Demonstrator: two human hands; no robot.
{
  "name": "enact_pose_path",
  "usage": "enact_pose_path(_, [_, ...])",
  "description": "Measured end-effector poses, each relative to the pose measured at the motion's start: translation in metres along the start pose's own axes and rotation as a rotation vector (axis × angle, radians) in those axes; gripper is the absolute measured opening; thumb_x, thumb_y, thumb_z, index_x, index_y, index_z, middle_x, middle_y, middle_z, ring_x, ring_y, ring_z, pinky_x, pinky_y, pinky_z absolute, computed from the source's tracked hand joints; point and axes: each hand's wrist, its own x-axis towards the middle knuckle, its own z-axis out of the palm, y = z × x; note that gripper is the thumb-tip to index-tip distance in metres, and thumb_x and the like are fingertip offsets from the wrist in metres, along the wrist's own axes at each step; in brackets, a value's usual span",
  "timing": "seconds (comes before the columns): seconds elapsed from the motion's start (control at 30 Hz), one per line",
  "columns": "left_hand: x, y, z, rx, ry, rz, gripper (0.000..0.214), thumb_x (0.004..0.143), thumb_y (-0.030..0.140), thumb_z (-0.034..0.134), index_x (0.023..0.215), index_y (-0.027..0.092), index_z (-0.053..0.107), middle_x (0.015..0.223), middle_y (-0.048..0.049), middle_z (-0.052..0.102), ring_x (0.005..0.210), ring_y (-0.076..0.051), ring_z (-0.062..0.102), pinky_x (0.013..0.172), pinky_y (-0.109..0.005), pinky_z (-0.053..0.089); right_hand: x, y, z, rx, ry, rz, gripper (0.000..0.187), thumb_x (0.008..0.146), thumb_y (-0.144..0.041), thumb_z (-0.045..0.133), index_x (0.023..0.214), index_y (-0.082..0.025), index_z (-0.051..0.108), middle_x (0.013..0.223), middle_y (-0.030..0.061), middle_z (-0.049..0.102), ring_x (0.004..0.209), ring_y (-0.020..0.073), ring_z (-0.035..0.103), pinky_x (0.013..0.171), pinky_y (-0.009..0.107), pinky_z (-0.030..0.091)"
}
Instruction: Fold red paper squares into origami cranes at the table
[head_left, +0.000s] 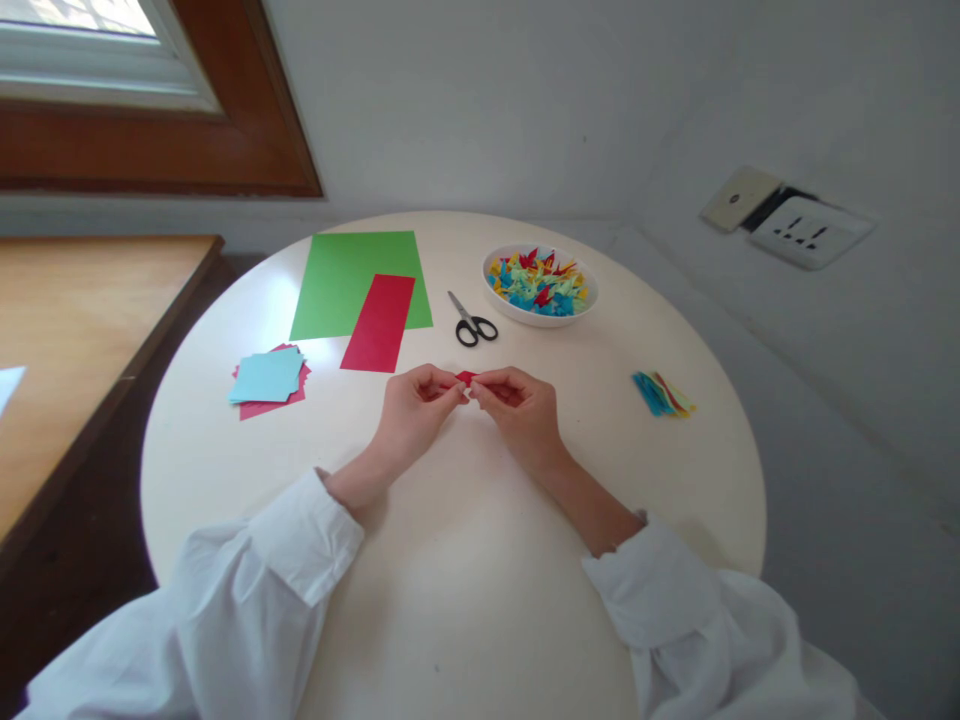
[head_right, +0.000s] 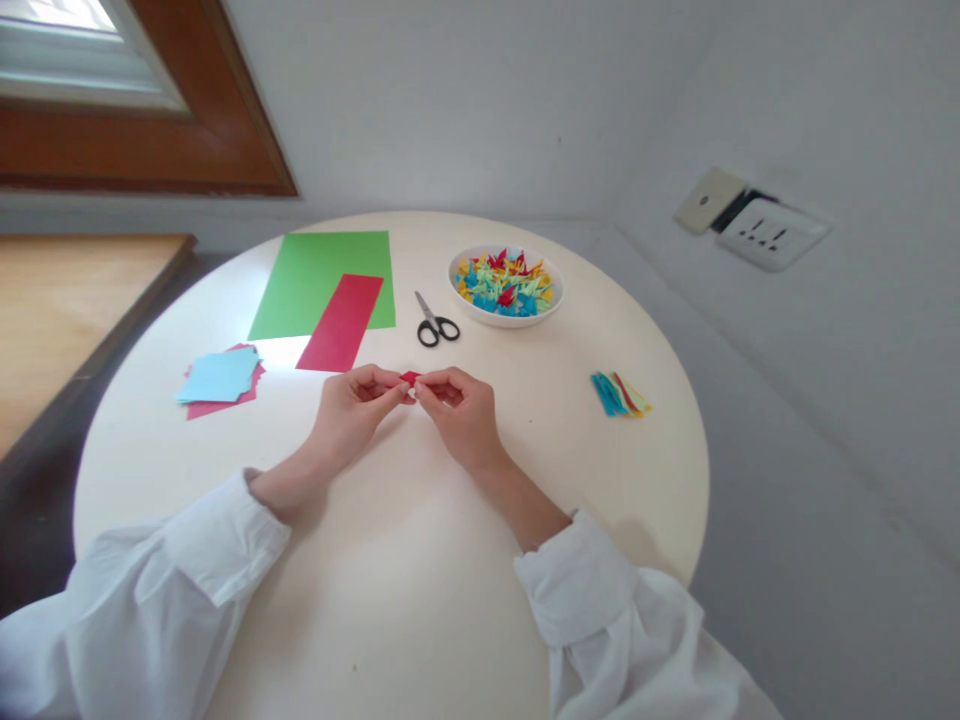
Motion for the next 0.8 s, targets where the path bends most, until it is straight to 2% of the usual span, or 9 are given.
enact_pose_path(0.3, [-0.001, 0.001, 0.000, 0.029, 0.000, 0.021, 0.024, 0.064, 0.030, 0.072, 0.061, 0.015, 0.054, 0.058, -0.0006, 0.063, 0.059, -0.014, 0.063, 0.057, -0.025, 0.048, 0.001, 0.000, 0.000, 0.032, 0.021, 0.058, 0.012, 0.062, -0.025, 0.069, 0.068, -0.017, 0.063, 0.067, 0.0013, 0.068, 0.061, 0.0138, 0.064, 0.061, 0.027, 0.055])
enact_pose_path(0.43, [0.000, 0.004, 0.000, -0.036, -0.049, 0.002, 0.028, 0.063, 0.030, 0.074, 0.070, 0.016, 0.051, 0.057, 0.0026, 0.061, 0.058, -0.014, 0.064, 0.059, -0.026, 0.050, 0.001, 0.000, 0.000, 0.049, 0.028, 0.078, 0.015, 0.060, -0.026, 0.070, 0.068, -0.017, 0.061, 0.065, 0.0002, 0.066, 0.059, 0.0129, 0.063, 0.059, 0.027, 0.054])
enact_pose_path(0.53, [0.001, 0.004, -0.001, -0.047, -0.105, -0.038, 0.026, 0.064, 0.031, 0.072, 0.076, 0.015, 0.055, 0.064, -0.0001, 0.064, 0.061, -0.014, 0.063, 0.064, -0.028, 0.051, 0.001, -0.001, -0.001, 0.057, 0.003, 0.085, 0.015, 0.060, -0.026, 0.070, 0.068, -0.017, 0.060, 0.063, -0.0004, 0.065, 0.058, 0.0121, 0.062, 0.058, 0.026, 0.053])
enact_pose_path(0.67, [0.002, -0.001, -0.002, 0.073, -0.169, -0.045, 0.023, 0.070, 0.034, 0.067, 0.077, 0.013, 0.060, 0.067, -0.0032, 0.066, 0.063, -0.014, 0.062, 0.061, -0.027, 0.049, 0.001, -0.002, -0.002, 0.045, -0.027, 0.104, 0.017, 0.060, -0.025, 0.070, 0.070, -0.017, 0.059, 0.065, -0.0004, 0.064, 0.059, 0.0119, 0.061, 0.059, 0.026, 0.053])
enact_pose_path(0.8, [0.003, -0.006, -0.004, 0.201, -0.175, 0.035, 0.022, 0.074, 0.036, 0.060, 0.073, 0.014, 0.061, 0.065, -0.0031, 0.064, 0.060, -0.014, 0.060, 0.056, -0.024, 0.045, 0.002, -0.001, -0.003, 0.050, -0.046, 0.125, 0.021, 0.059, -0.025, 0.071, 0.074, -0.017, 0.058, 0.068, -0.0004, 0.064, 0.062, 0.0117, 0.062, 0.060, 0.025, 0.052])
